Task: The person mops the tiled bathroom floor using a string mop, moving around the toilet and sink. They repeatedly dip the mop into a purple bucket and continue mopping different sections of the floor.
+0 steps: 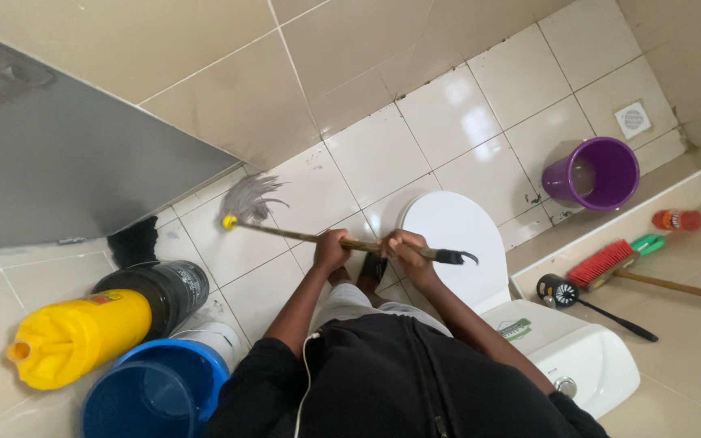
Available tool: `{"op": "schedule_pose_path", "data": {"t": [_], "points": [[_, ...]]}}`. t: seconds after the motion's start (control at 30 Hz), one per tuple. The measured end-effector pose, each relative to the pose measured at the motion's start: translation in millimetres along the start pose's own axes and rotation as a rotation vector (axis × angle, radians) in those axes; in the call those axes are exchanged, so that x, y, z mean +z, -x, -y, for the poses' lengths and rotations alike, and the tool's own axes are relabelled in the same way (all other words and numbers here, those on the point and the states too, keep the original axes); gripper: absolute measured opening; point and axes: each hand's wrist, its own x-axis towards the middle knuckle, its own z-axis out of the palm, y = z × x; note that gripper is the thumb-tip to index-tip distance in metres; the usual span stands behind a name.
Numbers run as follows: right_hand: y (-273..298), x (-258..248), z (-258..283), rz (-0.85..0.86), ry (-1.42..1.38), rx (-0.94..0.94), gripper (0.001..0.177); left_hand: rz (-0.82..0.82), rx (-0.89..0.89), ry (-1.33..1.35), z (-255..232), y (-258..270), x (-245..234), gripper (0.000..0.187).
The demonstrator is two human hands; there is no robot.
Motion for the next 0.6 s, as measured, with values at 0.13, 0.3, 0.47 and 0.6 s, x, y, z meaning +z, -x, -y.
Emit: {"op": "schedule_pose_path", "data": {"t": [0.13,0.3,0.47,0.6], "points": [[-17.8,-0.2,2.9,0.07,0.086,0.255,0.031,0.104,-0.098,-0.073,22.8,17.2,2.0,0.017],[-26.5,-7.2,64.3,0.193,0.119,0.298,0.017,0.35,0.079,-0.03,-20.1,7.8,-20.7,0.019],[-18.2,-25.7,160.4,0.516,0.282,-0.034,0.027,0.445,0.632,0.018,-105.0,-49.2,-26.0,0.022],[-2.1,-40.4,217.8,0.397,0.512,-0.087,0.03,0.489,0.749,0.113,-187.2,-107.8,0.9,0.032]]}}
